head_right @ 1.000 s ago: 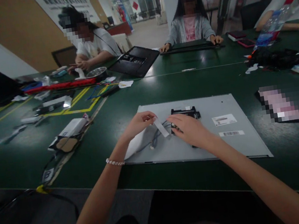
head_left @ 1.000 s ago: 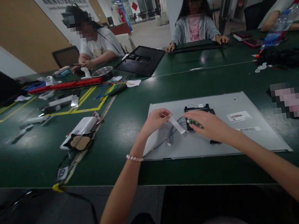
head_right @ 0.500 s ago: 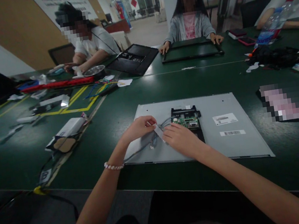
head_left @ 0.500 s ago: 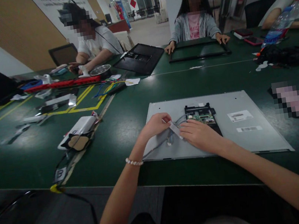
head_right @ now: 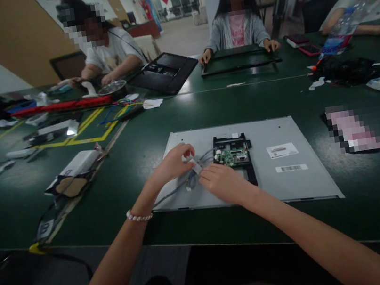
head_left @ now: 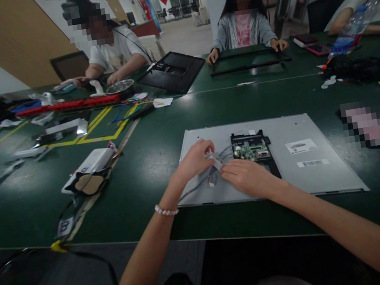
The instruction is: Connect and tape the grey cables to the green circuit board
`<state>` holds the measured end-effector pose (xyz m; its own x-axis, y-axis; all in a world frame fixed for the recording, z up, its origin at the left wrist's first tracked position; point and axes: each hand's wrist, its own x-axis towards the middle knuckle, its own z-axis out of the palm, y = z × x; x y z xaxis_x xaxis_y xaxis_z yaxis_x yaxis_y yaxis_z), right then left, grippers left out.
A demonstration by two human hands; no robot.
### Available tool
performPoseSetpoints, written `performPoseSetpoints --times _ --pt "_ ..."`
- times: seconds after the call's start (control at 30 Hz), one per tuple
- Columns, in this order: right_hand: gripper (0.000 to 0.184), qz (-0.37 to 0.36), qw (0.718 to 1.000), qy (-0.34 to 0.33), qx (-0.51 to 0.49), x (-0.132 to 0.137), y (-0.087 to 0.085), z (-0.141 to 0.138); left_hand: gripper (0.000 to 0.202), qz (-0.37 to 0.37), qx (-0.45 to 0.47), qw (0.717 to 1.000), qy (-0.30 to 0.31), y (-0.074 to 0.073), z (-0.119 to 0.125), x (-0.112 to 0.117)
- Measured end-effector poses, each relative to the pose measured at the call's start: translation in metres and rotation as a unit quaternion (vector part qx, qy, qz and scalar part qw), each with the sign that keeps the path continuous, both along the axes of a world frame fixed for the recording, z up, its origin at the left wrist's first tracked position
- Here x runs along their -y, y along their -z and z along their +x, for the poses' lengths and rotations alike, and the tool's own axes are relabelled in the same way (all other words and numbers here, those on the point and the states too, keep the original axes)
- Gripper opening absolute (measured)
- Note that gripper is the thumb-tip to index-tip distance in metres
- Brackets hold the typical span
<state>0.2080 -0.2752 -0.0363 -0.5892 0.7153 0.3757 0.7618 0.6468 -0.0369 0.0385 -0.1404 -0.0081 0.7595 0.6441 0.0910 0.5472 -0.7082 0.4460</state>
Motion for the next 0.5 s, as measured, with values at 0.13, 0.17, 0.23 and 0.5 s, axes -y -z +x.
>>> performPoseSetpoints --times 0.13,0.17,0.23,0.5 --pt "0.024 -0.018 1.000 -0.006 -0.017 0.002 0.002 -0.002 0.017 -0.039 -0.028 0.998 0.049 -0.001 0.004 0.004" --pt "0.026 -0.021 1.000 -0.004 -0.021 0.003 0.002 -0.003 0.018 -0.046 -0.034 0.997 0.052 -0.002 0.004 0.005" --pt "0.028 -0.027 0.999 0.001 -0.023 0.005 0.002 -0.004 0.020 -0.051 -0.043 0.996 0.051 -0.004 0.004 0.007" --pt "0.030 -0.064 0.997 0.031 -0.029 0.017 -0.007 -0.010 0.018 -0.075 -0.056 0.994 0.051 -0.006 0.001 0.007"
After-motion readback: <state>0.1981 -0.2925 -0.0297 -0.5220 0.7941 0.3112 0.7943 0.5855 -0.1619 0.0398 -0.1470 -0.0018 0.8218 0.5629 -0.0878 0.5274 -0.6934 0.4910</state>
